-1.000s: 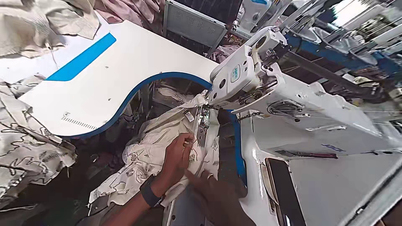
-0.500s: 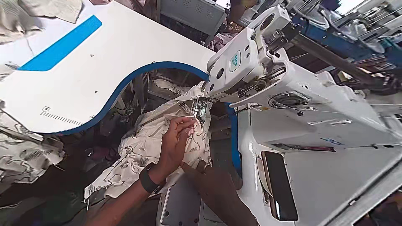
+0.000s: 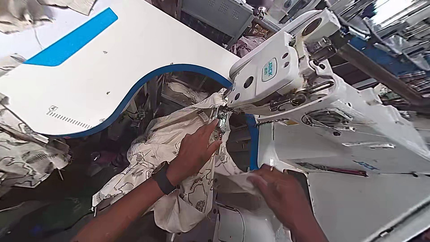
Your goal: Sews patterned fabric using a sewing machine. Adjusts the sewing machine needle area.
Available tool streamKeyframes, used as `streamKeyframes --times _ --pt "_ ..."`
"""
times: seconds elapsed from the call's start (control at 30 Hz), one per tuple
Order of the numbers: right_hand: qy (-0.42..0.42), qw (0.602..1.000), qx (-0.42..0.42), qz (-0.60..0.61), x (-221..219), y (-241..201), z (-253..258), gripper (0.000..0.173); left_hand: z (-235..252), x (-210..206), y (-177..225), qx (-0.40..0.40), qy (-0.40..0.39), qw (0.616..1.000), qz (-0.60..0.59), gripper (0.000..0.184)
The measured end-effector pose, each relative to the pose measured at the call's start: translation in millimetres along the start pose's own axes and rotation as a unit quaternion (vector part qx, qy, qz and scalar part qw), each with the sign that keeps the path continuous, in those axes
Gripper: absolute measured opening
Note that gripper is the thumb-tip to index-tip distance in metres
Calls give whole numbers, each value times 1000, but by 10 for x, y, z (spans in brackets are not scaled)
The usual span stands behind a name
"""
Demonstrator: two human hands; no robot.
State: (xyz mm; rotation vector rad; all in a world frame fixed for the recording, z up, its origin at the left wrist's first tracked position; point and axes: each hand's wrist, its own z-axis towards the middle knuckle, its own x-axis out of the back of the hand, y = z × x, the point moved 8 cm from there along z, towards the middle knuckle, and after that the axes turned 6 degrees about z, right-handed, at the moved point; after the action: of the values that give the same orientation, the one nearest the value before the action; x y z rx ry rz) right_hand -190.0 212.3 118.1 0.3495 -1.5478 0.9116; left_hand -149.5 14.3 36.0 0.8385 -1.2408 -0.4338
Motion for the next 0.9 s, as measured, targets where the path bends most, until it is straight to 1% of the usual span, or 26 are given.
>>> streamKeyframes --times 0.03,0.07,0.1,0.13,0.17,0.23,0.27,0.3,0.33,0.4,0.47,0.5,0.57,0.63,0.73,0.83,0.87,0.9 --pt "57 996 -66 -9 118 302 157 24 19 18 1 5 0 1000 -2 70" --pt "110 986 -124 -5 206 481 266 26 49 33 -2 11 9 1000 -7 79" --pt "165 976 -140 14 255 499 354 26 102 62 -1 7 35 999 -16 83" --pt "203 971 -117 41 243 377 431 26 153 98 9 -4 68 997 -21 82" --pt "215 971 -79 75 150 182 447 26 156 113 35 -29 101 994 -14 76" --pt "218 969 3 117 -121 -146 443 25 123 112 113 -99 139 985 26 51" --pt "226 965 39 128 -232 -218 431 23 82 102 148 -132 146 979 54 42" --pt "232 960 71 139 -303 -233 427 21 35 101 177 -156 146 973 87 36" --pt "233 955 96 156 -340 -215 437 19 -14 110 202 -170 148 966 128 32" --pt "208 946 125 215 -393 -134 468 18 -130 95 240 -163 131 963 171 22" --pt "174 939 125 269 -445 -88 515 18 -213 30 262 -145 112 969 167 39" --pt "157 937 119 288 -470 -86 531 18 -229 -10 253 -134 101 973 160 42" --pt "128 937 109 306 -507 -102 551 18 -183 -20 210 -126 81 979 135 41" --pt "110 949 108 277 -523 -152 524 17 -110 -4 177 -135 67 980 130 36" --pt "121 971 148 142 -515 -277 501 14 -66 43 206 -165 90 971 148 30" --pt "148 971 189 -18 -518 -426 430 17 -125 34 221 -169 99 971 135 32" --pt "147 969 194 -44 -508 -456 462 18 -112 35 214 -167 96 973 124 34" --pt "134 972 191 -39 -504 -461 494 17 -109 26 202 -162 91 977 104 35"
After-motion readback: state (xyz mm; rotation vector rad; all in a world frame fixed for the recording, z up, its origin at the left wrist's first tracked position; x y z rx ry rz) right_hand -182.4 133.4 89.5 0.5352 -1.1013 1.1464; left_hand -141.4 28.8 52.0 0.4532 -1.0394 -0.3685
